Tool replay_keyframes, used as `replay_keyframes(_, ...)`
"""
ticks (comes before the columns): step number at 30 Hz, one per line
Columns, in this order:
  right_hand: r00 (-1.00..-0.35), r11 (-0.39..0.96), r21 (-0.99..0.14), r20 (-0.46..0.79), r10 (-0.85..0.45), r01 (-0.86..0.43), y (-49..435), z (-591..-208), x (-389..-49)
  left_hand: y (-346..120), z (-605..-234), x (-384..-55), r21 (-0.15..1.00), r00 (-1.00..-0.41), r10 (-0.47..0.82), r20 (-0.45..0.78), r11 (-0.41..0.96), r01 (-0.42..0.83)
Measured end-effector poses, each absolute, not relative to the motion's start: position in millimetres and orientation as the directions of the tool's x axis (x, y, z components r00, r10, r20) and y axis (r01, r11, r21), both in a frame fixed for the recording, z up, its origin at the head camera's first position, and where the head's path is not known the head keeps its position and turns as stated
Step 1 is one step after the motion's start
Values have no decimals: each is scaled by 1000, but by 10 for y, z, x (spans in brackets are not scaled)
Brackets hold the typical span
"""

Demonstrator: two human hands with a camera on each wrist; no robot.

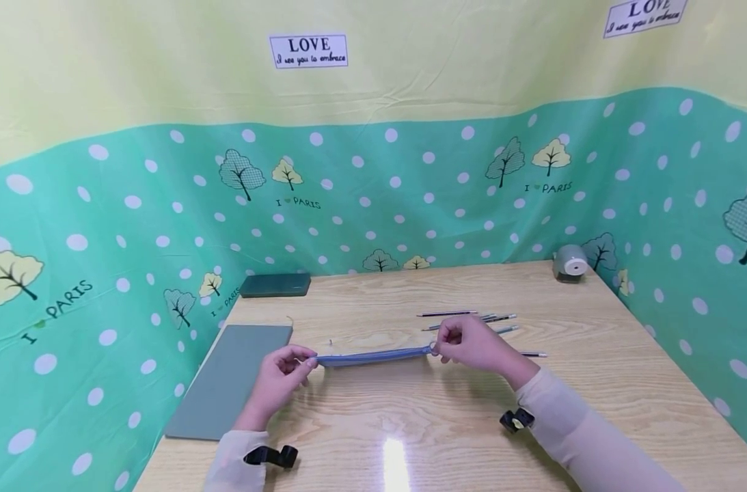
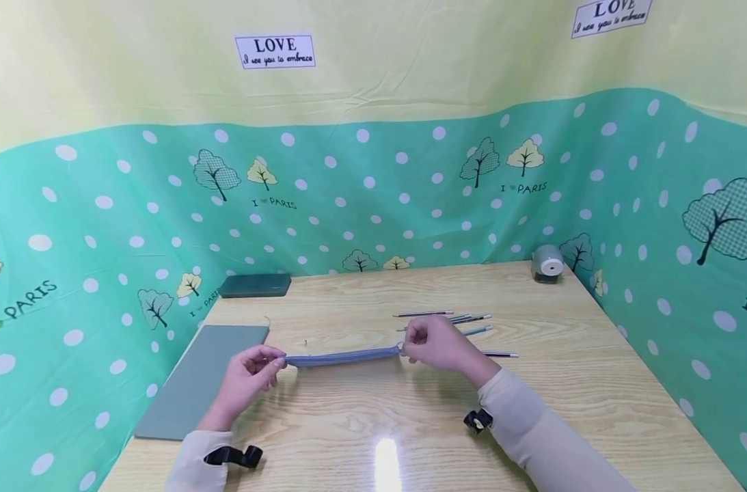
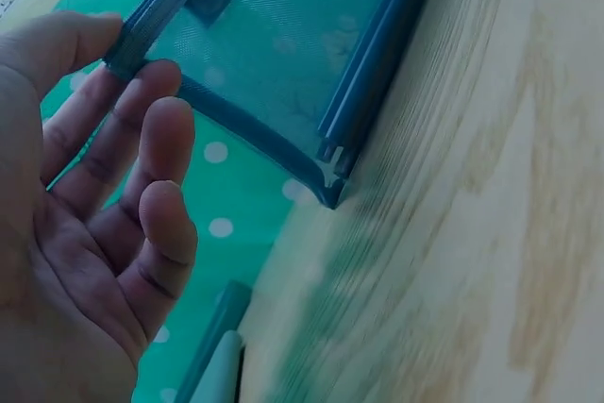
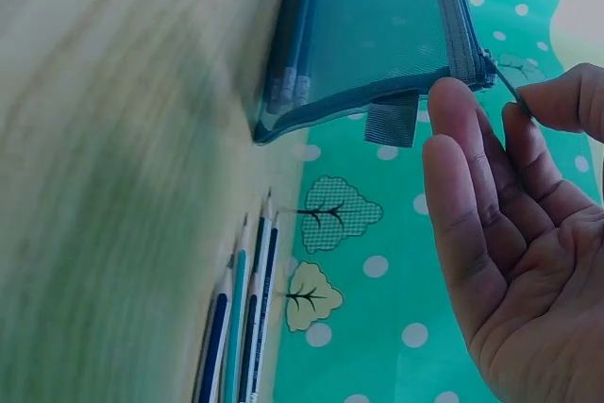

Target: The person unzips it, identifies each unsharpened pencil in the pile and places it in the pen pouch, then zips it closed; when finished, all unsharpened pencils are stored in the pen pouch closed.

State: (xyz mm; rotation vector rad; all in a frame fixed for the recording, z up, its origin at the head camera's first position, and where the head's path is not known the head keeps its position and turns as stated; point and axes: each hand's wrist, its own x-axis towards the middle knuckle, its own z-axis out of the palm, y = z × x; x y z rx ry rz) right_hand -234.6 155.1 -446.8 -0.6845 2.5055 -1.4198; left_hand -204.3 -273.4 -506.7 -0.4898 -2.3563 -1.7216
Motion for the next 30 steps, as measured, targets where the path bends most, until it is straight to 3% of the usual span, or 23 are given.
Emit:
replay_keyframes(13,-823,457,-798,84,-562,-393,1547,-4643,-2115,-2897,-5081,-1913,883,-934,246,260,331,333)
replay_keyframes(20,-792,512,-754,19,-610,-412,1560,-4781,-2073,-2967,-5109,-1900,885,-908,358,218,319,338)
replay_keyframes(30,-739,492,-750,-7,-673,-442,1529,-4815,-1993,-2989,-5152,-1884,890,-898,436,61,383,246)
